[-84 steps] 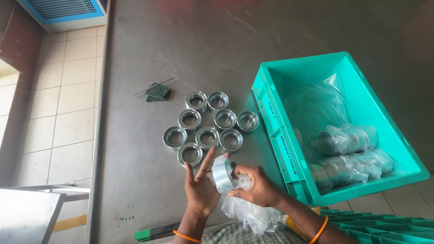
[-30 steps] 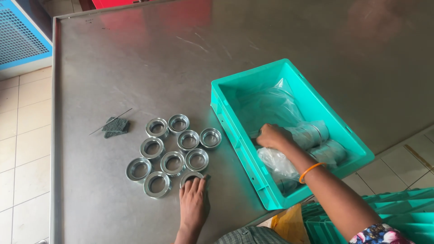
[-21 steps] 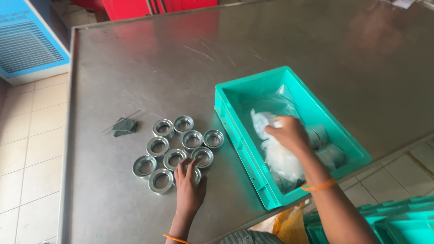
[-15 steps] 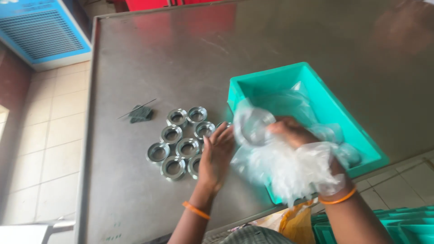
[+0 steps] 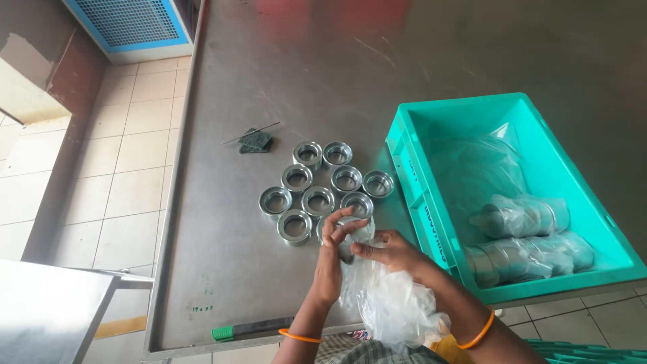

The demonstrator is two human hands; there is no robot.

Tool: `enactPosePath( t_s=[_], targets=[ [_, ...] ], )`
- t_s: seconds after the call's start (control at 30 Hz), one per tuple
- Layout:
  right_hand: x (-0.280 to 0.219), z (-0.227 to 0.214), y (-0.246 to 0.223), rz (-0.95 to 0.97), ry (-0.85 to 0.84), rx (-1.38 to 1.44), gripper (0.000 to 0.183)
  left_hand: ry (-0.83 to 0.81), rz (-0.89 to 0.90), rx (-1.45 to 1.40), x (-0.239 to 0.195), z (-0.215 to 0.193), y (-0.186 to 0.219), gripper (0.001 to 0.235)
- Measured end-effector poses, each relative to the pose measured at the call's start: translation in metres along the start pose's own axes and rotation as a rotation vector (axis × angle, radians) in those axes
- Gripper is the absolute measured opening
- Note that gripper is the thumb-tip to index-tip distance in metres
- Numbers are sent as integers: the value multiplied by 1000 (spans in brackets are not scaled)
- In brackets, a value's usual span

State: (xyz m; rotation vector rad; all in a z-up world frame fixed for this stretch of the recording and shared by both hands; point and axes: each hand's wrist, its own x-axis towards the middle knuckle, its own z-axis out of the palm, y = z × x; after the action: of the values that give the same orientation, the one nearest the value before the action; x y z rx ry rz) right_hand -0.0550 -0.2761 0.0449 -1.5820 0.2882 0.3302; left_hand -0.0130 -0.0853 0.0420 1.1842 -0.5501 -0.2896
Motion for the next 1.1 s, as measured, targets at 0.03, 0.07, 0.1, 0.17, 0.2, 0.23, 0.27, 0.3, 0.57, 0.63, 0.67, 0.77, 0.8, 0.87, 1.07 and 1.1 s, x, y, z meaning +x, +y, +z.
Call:
enactPosePath(
  t_s=[0.03,0.07,0.1,0.17,0.2,0.23,0.27,0.3,0.57,0.63,0.67,0.77,0.8,0.87,1.07,1.1],
  targets=[
    [-1,4,-2,3,-4,-1,45,5,-2,0,2,-2,11,90],
    [-3,6,-3,62,-46,132,39,-20,92,128,4,-3,22,89],
    [-5,8,-4,122,-87,266,34,-45,186,255,6,-4,33,89],
    [-3,6,13,38,-122,234,31,-21,130,-68,8,-11,24,89],
    [-2,7,22,-46,-158,207,28,1,69,-386,8,-16,20,92],
    [-4,11,18,-45,-159,209,28,3,67,-385,9,-15,27,92],
    [-7,15,15,-153,-196,154,27,130,-54,-590,10,-12,33,92],
    [-10,18,12,-260,-232,99,26,260,-176,-791,11,-10,40,93],
    [5,31,0,-245,-117,-57,34,199,-502,-1034,-8,-28,-5,101],
    [-2,42,-25,-280,-53,-139,36,187,-575,-1038,-8,-31,-8,99],
    [-8,50,-46,-272,72,-325,39,216,-597,-1026,-6,-34,-9,96],
    [-10,57,-71,-221,273,-699,43,243,-573,-1040,-5,-39,-16,90],
    [-7,57,-73,-177,353,-881,48,237,-536,-1060,-6,-40,-19,87],
    [-5,54,-72,-350,335,-770,35,329,-559,-1071,-9,-35,-8,82],
    [-6,54,-94,-508,247,-650,26,398,-526,-1094,-18,-36,-7,76],
    [-10,59,-103,-536,394,-881,33,440,-550,-1063,-18,-37,-9,74]
  ],
)
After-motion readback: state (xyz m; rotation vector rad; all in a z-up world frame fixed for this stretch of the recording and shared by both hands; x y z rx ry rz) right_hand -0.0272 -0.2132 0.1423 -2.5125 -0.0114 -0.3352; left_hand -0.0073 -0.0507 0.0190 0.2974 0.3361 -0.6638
